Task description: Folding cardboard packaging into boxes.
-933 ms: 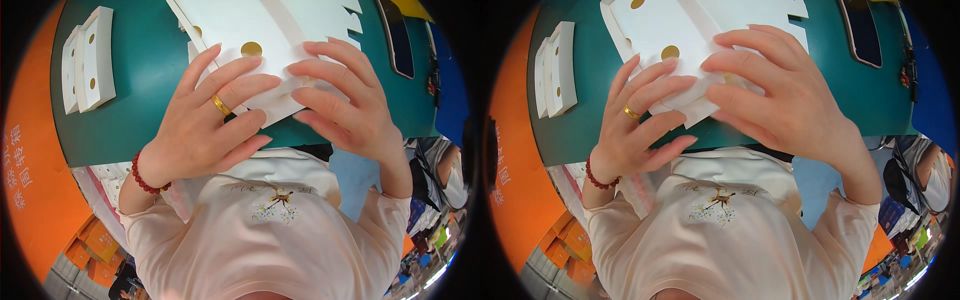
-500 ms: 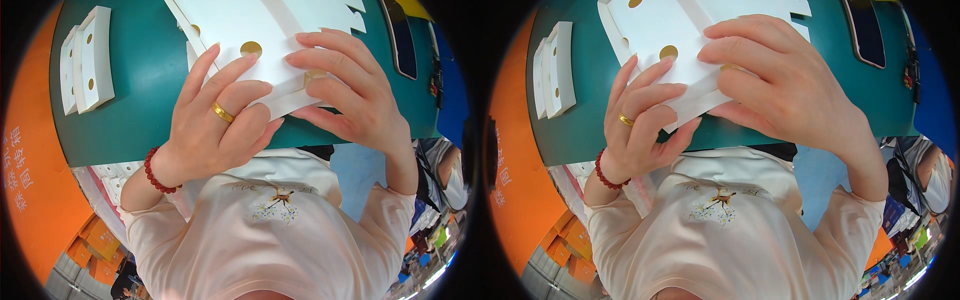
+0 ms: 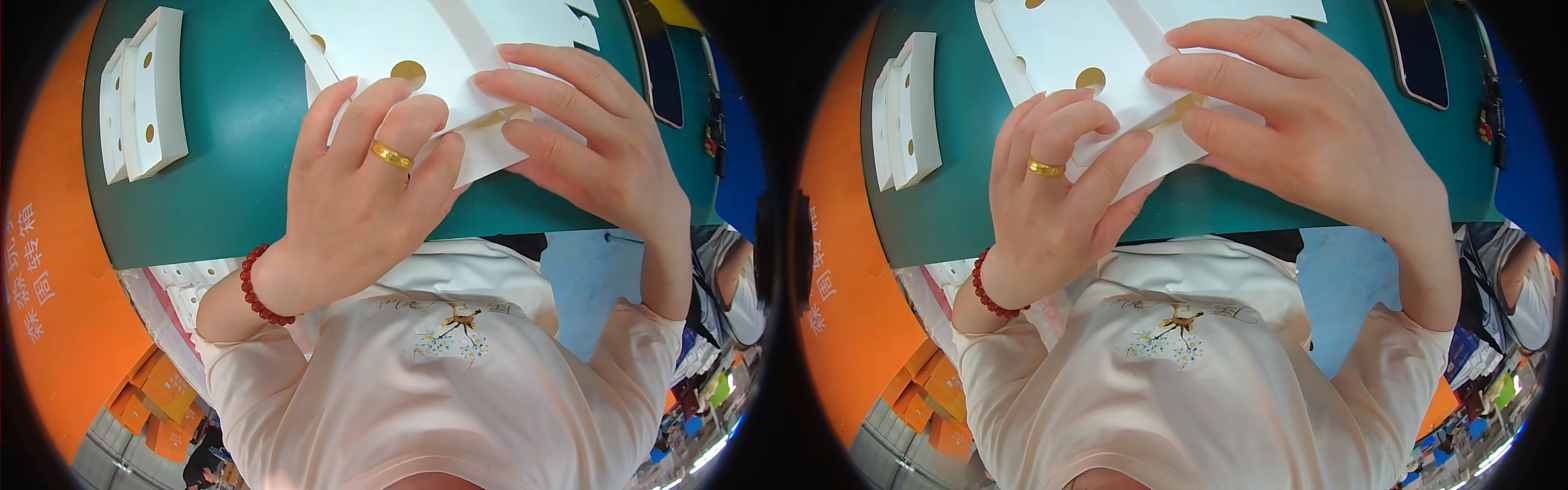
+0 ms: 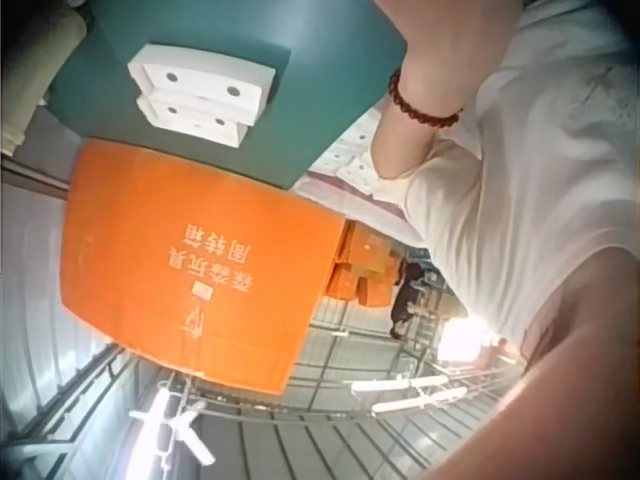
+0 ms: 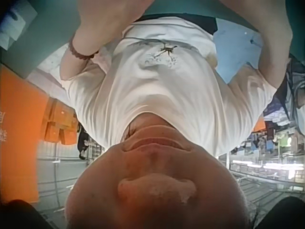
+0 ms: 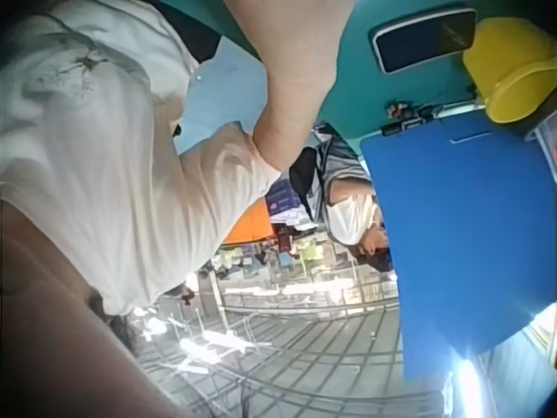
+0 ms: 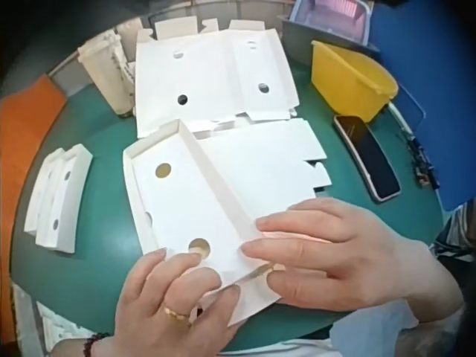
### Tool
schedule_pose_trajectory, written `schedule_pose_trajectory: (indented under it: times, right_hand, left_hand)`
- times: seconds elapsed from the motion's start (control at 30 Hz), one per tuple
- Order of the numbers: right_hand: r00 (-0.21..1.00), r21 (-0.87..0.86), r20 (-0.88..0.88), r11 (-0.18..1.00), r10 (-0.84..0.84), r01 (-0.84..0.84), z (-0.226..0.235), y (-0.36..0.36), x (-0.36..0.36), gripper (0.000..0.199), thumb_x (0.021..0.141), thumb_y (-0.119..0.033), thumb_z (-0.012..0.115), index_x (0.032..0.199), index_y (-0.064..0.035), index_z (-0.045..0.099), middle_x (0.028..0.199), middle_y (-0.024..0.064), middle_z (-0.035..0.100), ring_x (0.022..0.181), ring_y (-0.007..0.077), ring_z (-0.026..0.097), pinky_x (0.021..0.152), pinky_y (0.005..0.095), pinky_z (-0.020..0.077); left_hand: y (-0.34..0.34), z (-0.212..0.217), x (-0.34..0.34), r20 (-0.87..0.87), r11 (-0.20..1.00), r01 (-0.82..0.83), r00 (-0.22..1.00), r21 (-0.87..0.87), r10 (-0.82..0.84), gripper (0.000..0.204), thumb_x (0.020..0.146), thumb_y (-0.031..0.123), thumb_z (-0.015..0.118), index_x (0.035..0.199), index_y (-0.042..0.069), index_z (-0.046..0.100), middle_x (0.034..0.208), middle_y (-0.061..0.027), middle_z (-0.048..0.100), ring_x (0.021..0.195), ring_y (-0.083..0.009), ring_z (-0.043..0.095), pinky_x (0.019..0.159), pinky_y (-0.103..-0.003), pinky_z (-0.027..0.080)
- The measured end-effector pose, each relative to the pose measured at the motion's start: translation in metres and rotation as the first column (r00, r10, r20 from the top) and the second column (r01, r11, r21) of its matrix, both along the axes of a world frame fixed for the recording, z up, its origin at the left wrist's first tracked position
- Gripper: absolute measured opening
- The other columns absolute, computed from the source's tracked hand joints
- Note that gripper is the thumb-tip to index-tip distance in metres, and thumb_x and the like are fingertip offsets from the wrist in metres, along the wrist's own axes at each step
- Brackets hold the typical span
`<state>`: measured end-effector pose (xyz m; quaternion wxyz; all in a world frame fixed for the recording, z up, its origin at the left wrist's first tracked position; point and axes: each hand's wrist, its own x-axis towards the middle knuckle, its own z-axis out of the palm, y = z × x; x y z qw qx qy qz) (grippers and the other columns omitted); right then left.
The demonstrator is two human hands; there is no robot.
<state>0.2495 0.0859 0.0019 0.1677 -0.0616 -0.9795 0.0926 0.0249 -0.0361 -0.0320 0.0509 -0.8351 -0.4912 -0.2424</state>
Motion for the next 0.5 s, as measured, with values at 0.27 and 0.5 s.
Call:
schedule_pose_trajectory:
  times: [0.27, 0.5]
  right_hand:
    - [0.995, -0.109, 0.102, 0.994, -0.012, 0.023, 0.0071, 0.0013, 0.0081, 0.034, 0.064, -0.002, 0.081, 0.088, -0.0069, 0.057, 0.137, 0.0118, 0.061, 0.132, 0.0382, 0.053, 0.101, 0.0463, 0.0501]
    - [0.981, -0.077, 0.186, 0.995, -0.055, 0.070, 0.0073, -0.0062, 0.0003, 0.033, 0.065, -0.004, 0.082, 0.079, -0.0066, 0.052, 0.141, 0.0118, 0.059, 0.135, 0.0372, 0.051, 0.106, 0.0473, 0.0479]
  left_hand:
    - [-0.0053, -0.0065, 0.0029, 0.009, 0.999, 0.016, 1.000, 0.033, -0.016, 0.037, 0.070, 0.010, 0.078, 0.107, 0.009, 0.071, 0.116, -0.0097, 0.057, 0.113, -0.0350, 0.059, 0.095, -0.056, 0.049]
    - [-0.0097, -0.0073, 0.0034, 0.015, 1.000, -0.002, 1.000, -0.006, 0.003, 0.035, 0.072, 0.006, 0.075, 0.107, 0.007, 0.070, 0.115, -0.0104, 0.059, 0.116, -0.0358, 0.060, 0.099, -0.059, 0.046]
